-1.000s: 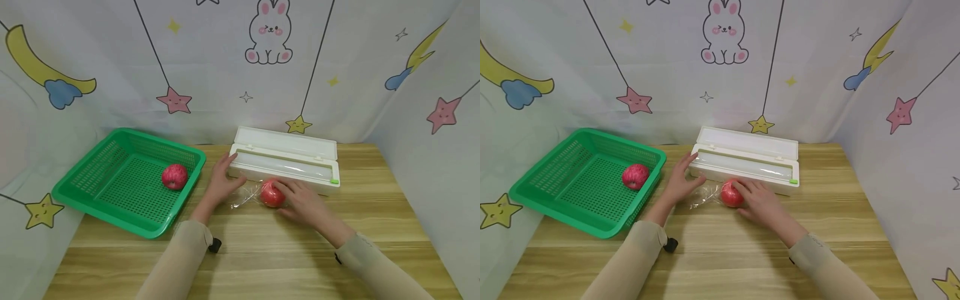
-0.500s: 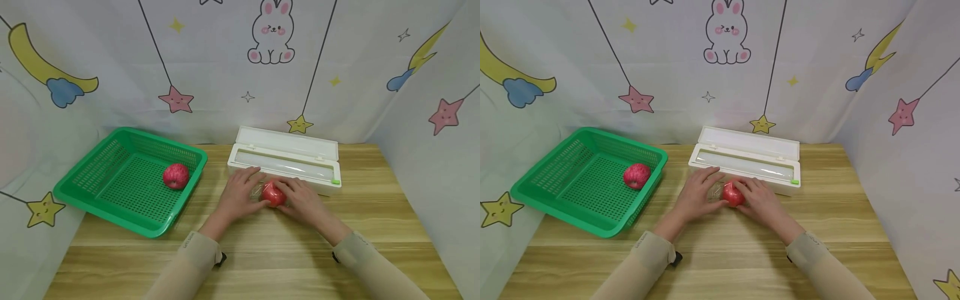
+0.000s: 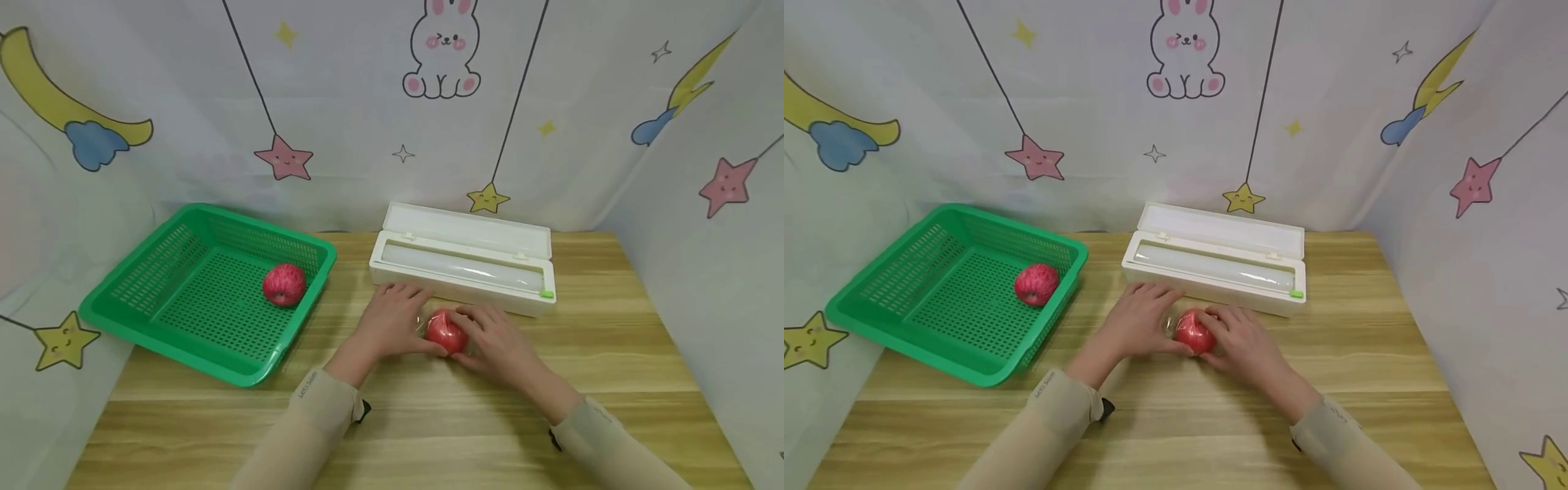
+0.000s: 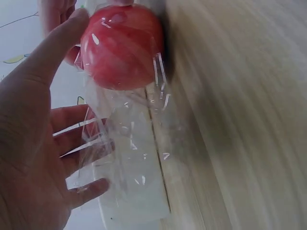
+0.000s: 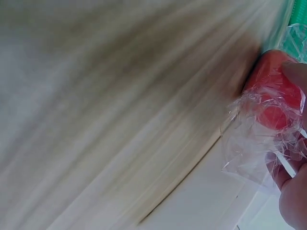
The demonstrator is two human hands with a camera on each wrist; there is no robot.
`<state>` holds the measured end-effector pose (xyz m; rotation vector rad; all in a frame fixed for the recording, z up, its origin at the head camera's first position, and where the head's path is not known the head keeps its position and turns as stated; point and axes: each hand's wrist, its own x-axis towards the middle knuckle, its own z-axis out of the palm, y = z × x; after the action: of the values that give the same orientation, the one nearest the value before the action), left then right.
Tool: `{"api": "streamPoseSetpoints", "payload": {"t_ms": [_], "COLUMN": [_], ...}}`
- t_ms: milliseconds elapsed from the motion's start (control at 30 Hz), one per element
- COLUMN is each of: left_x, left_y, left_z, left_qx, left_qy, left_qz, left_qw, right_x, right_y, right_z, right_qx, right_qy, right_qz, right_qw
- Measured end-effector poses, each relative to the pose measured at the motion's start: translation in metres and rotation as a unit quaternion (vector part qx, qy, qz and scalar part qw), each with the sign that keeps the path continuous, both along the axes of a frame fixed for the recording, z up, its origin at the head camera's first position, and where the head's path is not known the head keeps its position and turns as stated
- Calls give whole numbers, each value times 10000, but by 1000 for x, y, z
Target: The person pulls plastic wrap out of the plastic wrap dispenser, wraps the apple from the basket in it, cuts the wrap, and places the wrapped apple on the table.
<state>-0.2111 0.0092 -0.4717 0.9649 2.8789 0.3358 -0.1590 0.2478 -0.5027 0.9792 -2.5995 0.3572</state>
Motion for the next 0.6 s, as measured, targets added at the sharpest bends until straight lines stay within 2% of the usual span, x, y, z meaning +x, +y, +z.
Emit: {"api": "streamPoseSetpoints", "payload": {"t_ms": [167, 267, 367, 467, 600], "left_x": [-2, -1, 0, 1, 2], "left_y": [6, 8, 9, 10, 11], "left_z": [4, 3, 3, 2, -1], "left_qx": [-220, -244, -168, -77, -9], "left_qy": [-510, -545, -432, -316, -226], "left_qz": [-223, -327, -422, -480, -536], "left_qw": [9982, 9977, 9980, 9983, 9983], "right_x": [8, 12, 12, 8, 2], "right_y": [1, 3, 4, 6, 8], "right_z": [2, 7, 16, 25, 30], "right_qx": [17, -10, 9, 217, 565], "right_qy": [56, 60, -26, -392, -1116], "right_qz": [27, 30, -107, -347, -628], "right_qw": [10000, 10000, 9999, 9984, 9902]}}
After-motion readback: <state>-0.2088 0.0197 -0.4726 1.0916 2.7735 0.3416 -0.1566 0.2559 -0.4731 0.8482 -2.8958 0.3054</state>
